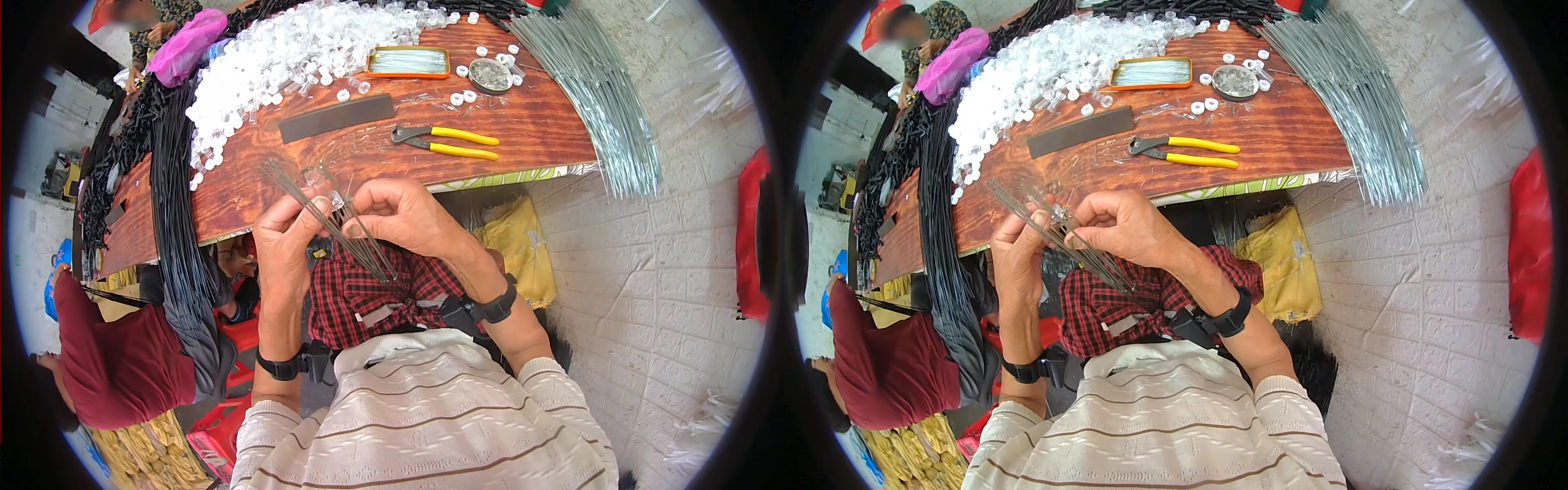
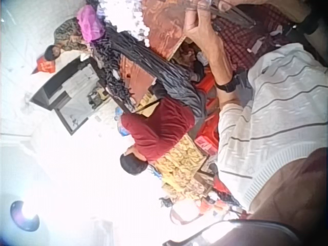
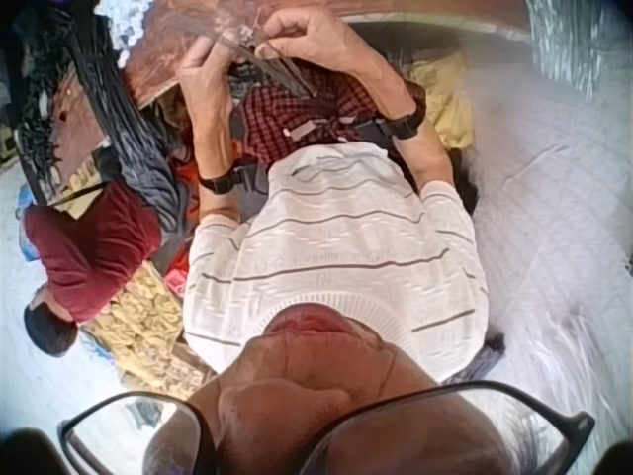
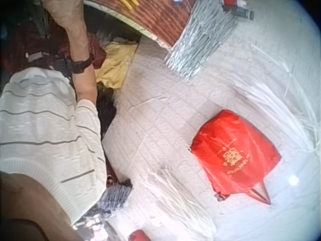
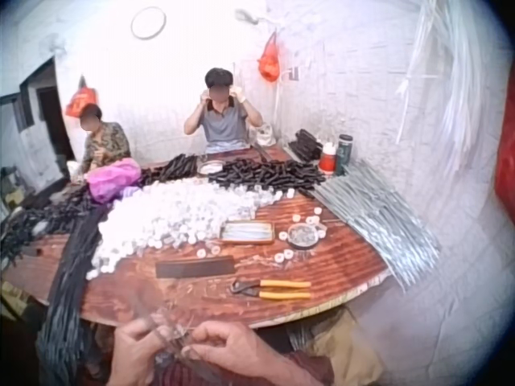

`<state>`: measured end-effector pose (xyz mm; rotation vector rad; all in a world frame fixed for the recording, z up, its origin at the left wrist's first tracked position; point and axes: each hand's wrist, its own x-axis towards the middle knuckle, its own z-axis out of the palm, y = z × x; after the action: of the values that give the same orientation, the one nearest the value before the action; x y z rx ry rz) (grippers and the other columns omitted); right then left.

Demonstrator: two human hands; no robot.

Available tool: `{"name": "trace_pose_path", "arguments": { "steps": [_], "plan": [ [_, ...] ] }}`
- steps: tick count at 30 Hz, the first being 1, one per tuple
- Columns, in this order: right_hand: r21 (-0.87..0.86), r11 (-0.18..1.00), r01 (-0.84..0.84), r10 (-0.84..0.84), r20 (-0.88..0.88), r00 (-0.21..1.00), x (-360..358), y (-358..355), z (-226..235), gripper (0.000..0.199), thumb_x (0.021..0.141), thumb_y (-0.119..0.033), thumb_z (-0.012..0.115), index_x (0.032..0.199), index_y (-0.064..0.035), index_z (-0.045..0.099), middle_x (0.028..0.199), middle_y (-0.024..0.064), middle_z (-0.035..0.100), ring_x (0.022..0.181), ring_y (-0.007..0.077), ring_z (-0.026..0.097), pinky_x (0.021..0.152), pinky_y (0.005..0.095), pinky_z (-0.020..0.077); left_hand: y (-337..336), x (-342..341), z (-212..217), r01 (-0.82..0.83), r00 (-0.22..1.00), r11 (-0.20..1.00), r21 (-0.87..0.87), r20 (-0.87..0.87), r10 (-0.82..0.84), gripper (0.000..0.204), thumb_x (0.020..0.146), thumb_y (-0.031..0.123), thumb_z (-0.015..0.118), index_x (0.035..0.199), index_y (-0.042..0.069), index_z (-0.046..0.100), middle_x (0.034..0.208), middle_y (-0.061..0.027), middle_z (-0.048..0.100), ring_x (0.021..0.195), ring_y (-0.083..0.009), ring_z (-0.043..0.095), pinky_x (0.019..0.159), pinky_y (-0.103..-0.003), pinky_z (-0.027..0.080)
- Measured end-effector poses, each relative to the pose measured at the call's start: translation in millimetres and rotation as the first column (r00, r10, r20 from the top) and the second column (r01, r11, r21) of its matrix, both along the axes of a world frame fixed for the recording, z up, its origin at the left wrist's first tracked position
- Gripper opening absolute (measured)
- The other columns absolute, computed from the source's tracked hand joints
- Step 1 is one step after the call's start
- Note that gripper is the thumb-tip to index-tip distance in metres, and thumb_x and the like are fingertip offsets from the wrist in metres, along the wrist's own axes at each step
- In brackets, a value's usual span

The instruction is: The recorder is assembling the rib structure of an umbrella by inserting metal rods into a central hub and securing them using pliers.

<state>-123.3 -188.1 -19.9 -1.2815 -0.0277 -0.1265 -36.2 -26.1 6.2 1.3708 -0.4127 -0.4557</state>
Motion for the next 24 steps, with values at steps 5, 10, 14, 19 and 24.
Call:
{"name": "trace_pose_path", "arguments": {
  "steps": [5,10,14,19,24],
  "plan": [
    [-0.068,0.997,0.027,-0.027,-0.004,1.0,1,1,2,0.011,0.081,-0.005,0.07,0.088,0.0023,0.064,0.081,0.0043,0.067,0.075,0.0073,0.062,0.066,0.0233,0.0506,-1,-1,1,0.004,1.0,1.0,0.012,-0.017,-0.004,0.028,0.084,0.016,0.071,0.103,-0.003,0.067,0.08,-0.0042,0.065,0.066,-0.0082,0.054,0.062,-0.022,0.043],
    [-0.173,0.984,0.044,-0.039,0.031,0.999,4,1,1,0.013,0.08,-0.007,0.072,0.085,0.0012,0.064,0.076,0.0022,0.066,0.069,0.0054,0.058,0.059,0.0221,0.0468,-2,-2,0,-0.023,1.0,1.0,0.014,0.009,0.023,0.029,0.083,0.016,0.072,0.104,-0.003,0.067,0.082,-0.0042,0.066,0.068,-0.008,0.055,0.063,-0.022,0.044],
    [-0.074,0.997,0.004,-0.005,-0.013,1.0,1,-1,3,0.014,0.08,-0.009,0.073,0.086,0.0009,0.064,0.075,0.001,0.065,0.068,0.0045,0.056,0.057,0.0212,0.045,1,3,-2,0.025,1.0,1.0,-0.015,-0.017,-0.025,0.029,0.083,0.016,0.072,0.104,-0.003,0.066,0.086,-0.0055,0.067,0.071,-0.0081,0.056,0.064,-0.022,0.044],
    [0.0,1.0,-0.023,0.023,-0.049,0.999,1,-1,0,0.014,0.082,-0.01,0.071,0.088,0.0015,0.065,0.077,0.001,0.066,0.069,0.0043,0.057,0.059,0.0203,0.0456,7,12,-11,0.099,0.99,0.99,-0.102,-0.092,-0.109,0.028,0.082,0.015,0.072,0.105,-0.001,0.065,0.103,-0.0129,0.068,0.077,-0.0093,0.06,0.066,-0.024,0.046],
    [0.026,0.999,-0.039,0.041,-0.043,0.998,0,-2,0,0.015,0.083,-0.009,0.07,0.09,0.0019,0.064,0.08,0.0024,0.066,0.072,0.0054,0.059,0.061,0.0206,0.0476,11,19,-13,0.149,0.982,0.985,-0.087,-0.106,-0.158,0.027,0.081,0.008,0.071,0.106,-0.002,0.065,0.105,-0.0144,0.067,0.078,-0.0109,0.061,0.068,-0.025,0.05]
  ]
}}
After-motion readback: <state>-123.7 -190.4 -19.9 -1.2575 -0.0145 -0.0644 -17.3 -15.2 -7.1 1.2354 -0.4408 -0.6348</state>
